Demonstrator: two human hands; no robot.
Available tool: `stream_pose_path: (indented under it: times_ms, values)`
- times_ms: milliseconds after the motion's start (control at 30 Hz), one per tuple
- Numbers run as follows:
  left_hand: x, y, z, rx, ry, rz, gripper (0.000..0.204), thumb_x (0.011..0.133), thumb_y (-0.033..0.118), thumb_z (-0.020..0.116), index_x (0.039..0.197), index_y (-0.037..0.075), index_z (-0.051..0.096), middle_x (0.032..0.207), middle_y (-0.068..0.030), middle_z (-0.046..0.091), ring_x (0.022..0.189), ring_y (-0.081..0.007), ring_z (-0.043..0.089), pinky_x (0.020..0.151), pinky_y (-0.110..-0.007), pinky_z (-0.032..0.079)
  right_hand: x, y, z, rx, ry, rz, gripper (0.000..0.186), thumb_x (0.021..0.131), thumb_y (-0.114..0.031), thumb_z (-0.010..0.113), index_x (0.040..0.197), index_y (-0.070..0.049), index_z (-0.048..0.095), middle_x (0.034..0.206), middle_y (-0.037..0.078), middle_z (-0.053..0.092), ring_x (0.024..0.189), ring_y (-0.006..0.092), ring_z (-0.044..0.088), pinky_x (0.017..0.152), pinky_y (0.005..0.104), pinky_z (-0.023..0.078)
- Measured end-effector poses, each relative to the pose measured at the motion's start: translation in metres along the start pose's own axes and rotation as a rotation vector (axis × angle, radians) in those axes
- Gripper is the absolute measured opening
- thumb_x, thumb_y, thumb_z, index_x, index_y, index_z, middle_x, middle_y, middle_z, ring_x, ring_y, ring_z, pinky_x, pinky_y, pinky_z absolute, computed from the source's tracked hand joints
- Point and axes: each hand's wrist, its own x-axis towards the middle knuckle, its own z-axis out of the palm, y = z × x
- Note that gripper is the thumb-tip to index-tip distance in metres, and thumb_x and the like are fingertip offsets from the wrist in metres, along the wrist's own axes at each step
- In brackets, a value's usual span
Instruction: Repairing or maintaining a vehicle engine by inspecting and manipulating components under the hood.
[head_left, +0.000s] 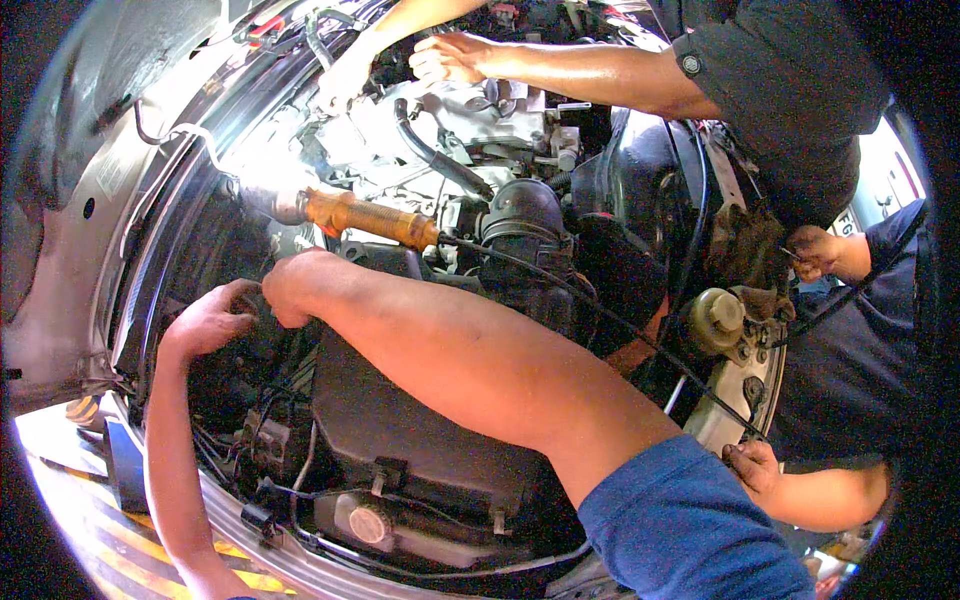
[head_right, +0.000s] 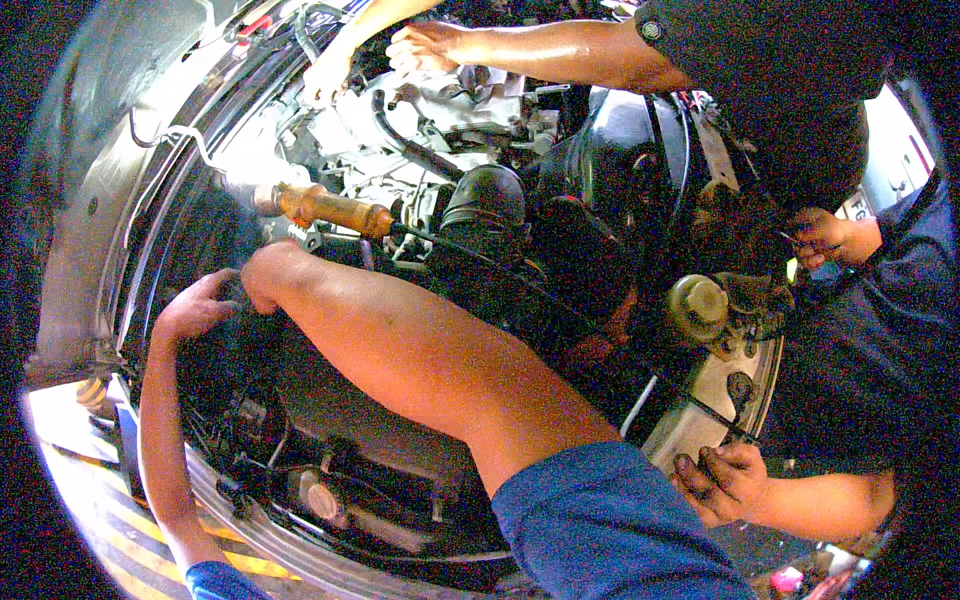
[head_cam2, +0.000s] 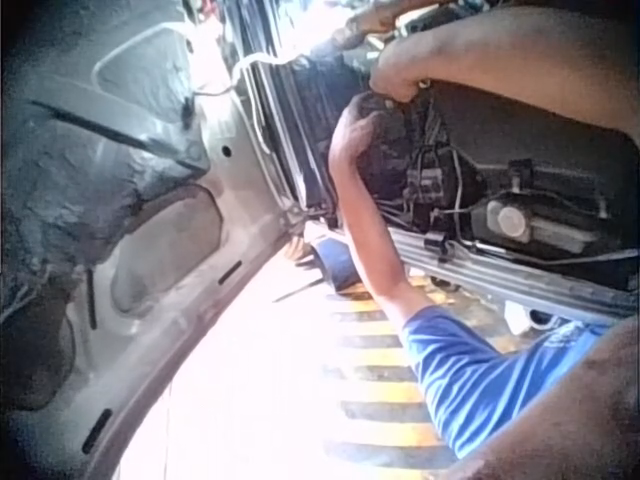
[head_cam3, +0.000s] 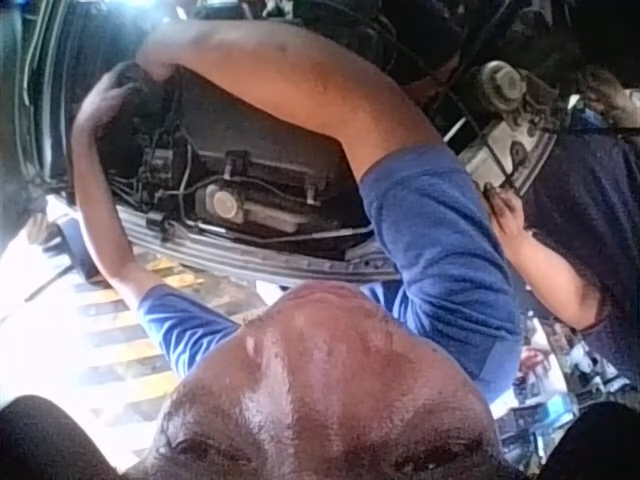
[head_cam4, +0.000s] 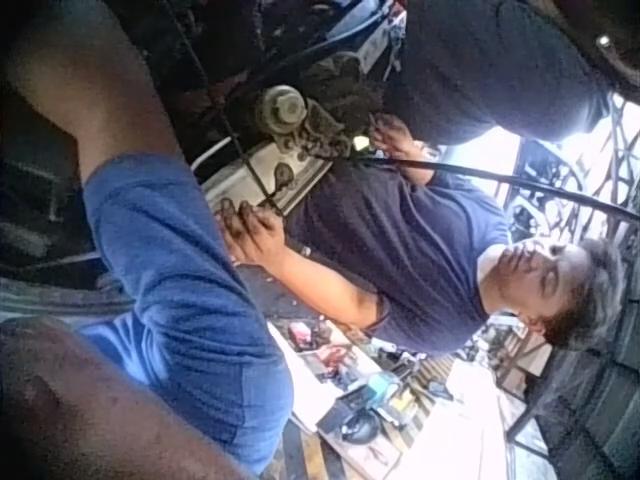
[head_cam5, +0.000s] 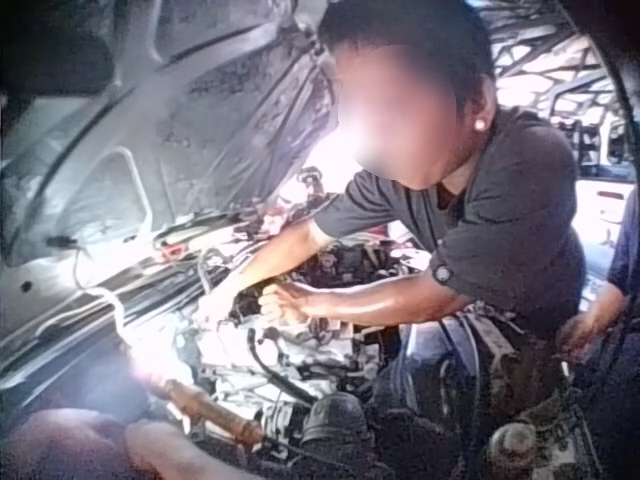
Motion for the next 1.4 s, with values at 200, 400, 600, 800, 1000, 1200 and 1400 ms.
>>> stream_pose_path:
  times_ms: [200,400,600,800,1000,1200,1400]
  values:
    - [0.0,0.003,-0.001,0.015,0.001,-0.009,0.055,0.082,0.018,0.066,0.131,-0.001,0.052,0.111,-0.0187,0.065,0.102,-0.0269,0.063,0.093,-0.036,0.048,-0.002,-0.001,0.0,-0.001,0.026,0.004,0.035,0.072,-0.03,0.075,0.105,-0.017,0.075,0.113,0.006,0.071,0.102,0.0274,0.068,0.084,0.0469,0.054]
    - [-0.002,0.005,-0.001,-0.018,-0.007,0.0,0.054,0.081,0.017,0.066,0.13,-0.001,0.052,0.112,-0.0191,0.065,0.103,-0.0269,0.063,0.093,-0.036,0.048,-0.019,-0.003,-0.009,0.026,0.017,-0.001,0.035,0.075,-0.021,0.069,0.108,-0.012,0.074,0.116,0.009,0.07,0.106,0.0271,0.067,0.086,0.0444,0.054]
    - [0.002,-0.004,0.003,0.019,0.049,0.066,0.051,0.081,0.019,0.066,0.127,0.001,0.054,0.113,-0.0202,0.065,0.105,-0.0305,0.063,0.093,-0.038,0.048,-0.025,-0.005,-0.009,0.05,0.043,0.046,0.038,0.073,-0.026,0.073,0.108,-0.013,0.074,0.117,0.008,0.069,0.106,0.0274,0.067,0.086,0.0453,0.054]
    - [0.009,-0.016,0.003,0.116,0.086,0.224,0.052,0.08,0.02,0.066,0.127,0.001,0.054,0.112,-0.0202,0.065,0.104,-0.0305,0.063,0.093,-0.037,0.047,-0.014,-0.002,-0.005,0.035,0.026,0.022,0.038,0.072,-0.03,0.075,0.108,-0.015,0.074,0.118,0.008,0.069,0.107,0.0282,0.067,0.086,0.0464,0.054]
    - [0.006,-0.01,0.001,0.068,0.06,0.167,0.052,0.08,0.02,0.067,0.127,0.001,0.054,0.108,-0.0184,0.066,0.099,-0.027,0.063,0.089,-0.036,0.048,-0.012,-0.001,-0.004,0.035,0.026,0.019,0.039,0.072,-0.028,0.075,0.109,-0.015,0.074,0.118,0.009,0.069,0.107,0.0288,0.067,0.087,0.0466,0.054]
    - [0.005,-0.006,0.002,0.069,0.055,0.15,0.052,0.08,0.019,0.067,0.126,0.001,0.055,0.107,-0.0175,0.066,0.096,-0.0265,0.062,0.088,-0.036,0.048,-0.01,0.0,-0.002,0.031,0.026,0.01,0.038,0.073,-0.028,0.074,0.109,-0.014,0.074,0.119,0.01,0.068,0.109,0.0295,0.066,0.088,0.0473,0.054]
    - [0.004,-0.006,0.002,0.086,0.081,0.187,0.053,0.08,0.019,0.067,0.126,-0.001,0.054,0.11,-0.0188,0.066,0.1,-0.0274,0.062,0.091,-0.035,0.048,-0.005,0.0,-0.002,0.04,0.005,0.015,0.039,0.072,-0.029,0.074,0.109,-0.015,0.074,0.12,0.01,0.068,0.11,0.0299,0.065,0.09,0.0482,0.052]
